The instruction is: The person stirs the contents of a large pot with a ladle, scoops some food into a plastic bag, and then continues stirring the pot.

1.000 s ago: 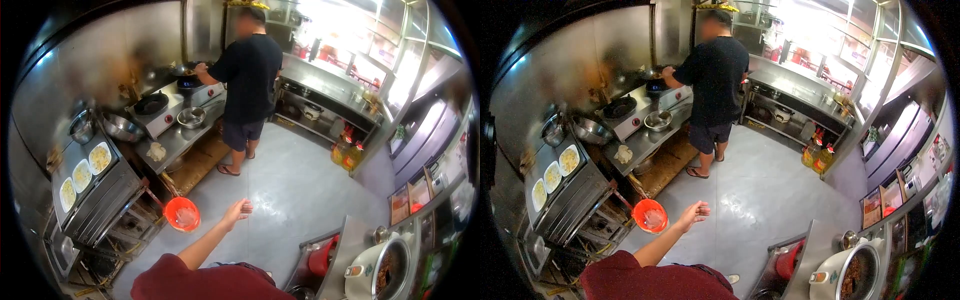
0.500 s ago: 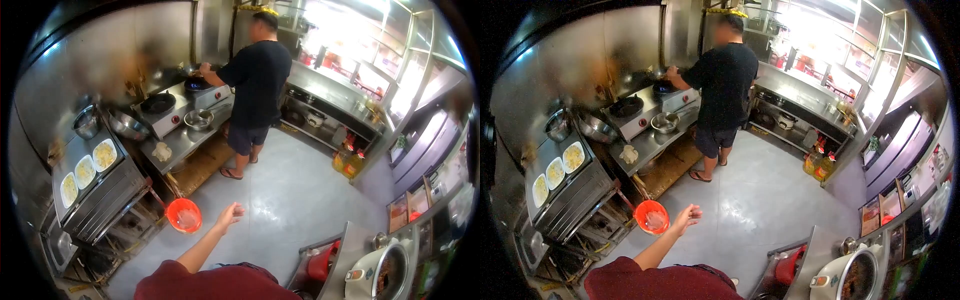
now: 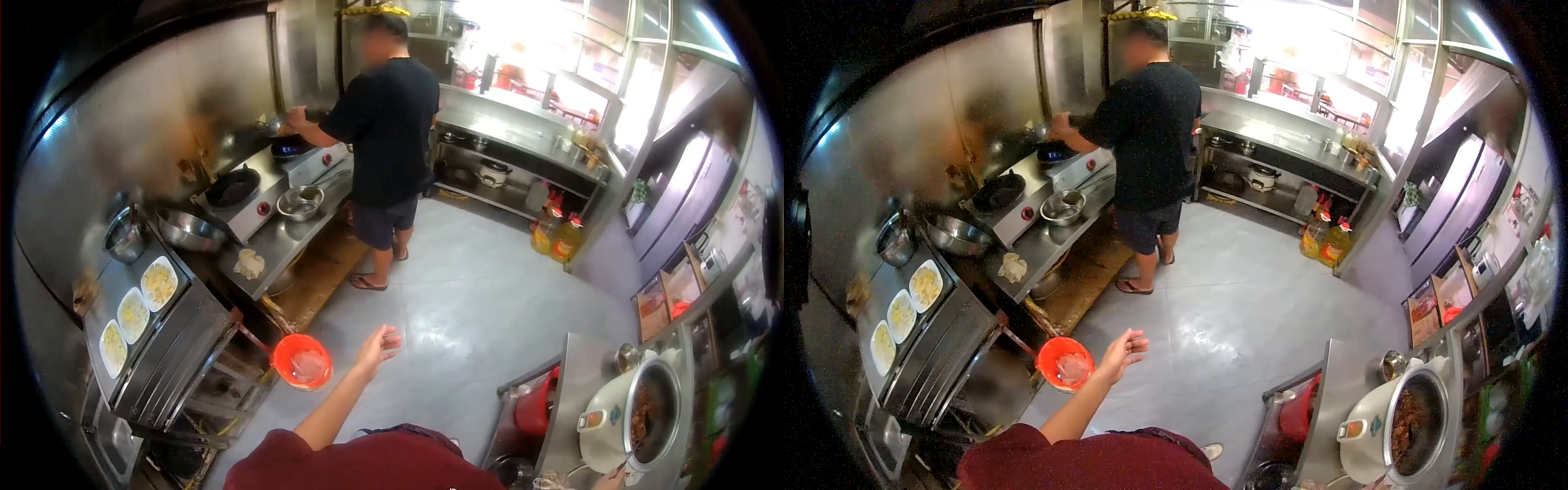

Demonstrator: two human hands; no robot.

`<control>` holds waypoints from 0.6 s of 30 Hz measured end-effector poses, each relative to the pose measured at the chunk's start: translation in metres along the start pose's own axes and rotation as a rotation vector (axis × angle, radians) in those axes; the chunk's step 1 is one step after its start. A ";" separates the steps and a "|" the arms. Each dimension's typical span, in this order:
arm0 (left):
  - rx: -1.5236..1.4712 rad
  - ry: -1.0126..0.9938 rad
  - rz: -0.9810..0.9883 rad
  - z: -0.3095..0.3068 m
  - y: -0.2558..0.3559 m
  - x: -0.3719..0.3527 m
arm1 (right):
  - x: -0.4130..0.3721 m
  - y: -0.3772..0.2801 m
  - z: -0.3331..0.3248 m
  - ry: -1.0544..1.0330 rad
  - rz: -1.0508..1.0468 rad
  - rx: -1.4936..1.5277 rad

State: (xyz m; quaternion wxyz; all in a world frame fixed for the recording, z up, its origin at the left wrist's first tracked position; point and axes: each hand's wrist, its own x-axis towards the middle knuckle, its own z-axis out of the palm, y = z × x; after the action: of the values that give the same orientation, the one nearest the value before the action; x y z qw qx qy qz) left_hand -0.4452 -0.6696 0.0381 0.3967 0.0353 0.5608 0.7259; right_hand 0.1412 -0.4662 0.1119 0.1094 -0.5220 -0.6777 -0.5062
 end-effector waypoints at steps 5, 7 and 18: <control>-0.002 -0.009 -0.025 0.002 -0.007 -0.003 | -0.034 -0.001 0.052 -0.028 0.013 -0.044; -0.014 -0.010 -0.018 0.001 -0.012 -0.002 | -0.046 0.001 0.076 -0.028 0.033 0.009; 0.018 -0.036 -0.013 0.001 -0.010 0.001 | -0.035 -0.004 0.055 0.087 -0.062 -0.371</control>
State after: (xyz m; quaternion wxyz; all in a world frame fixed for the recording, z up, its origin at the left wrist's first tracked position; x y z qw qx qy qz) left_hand -0.4402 -0.6674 0.0299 0.4109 0.0481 0.5602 0.7176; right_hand 0.1737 -0.4426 0.0600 0.0247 -0.4897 -0.5834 -0.6475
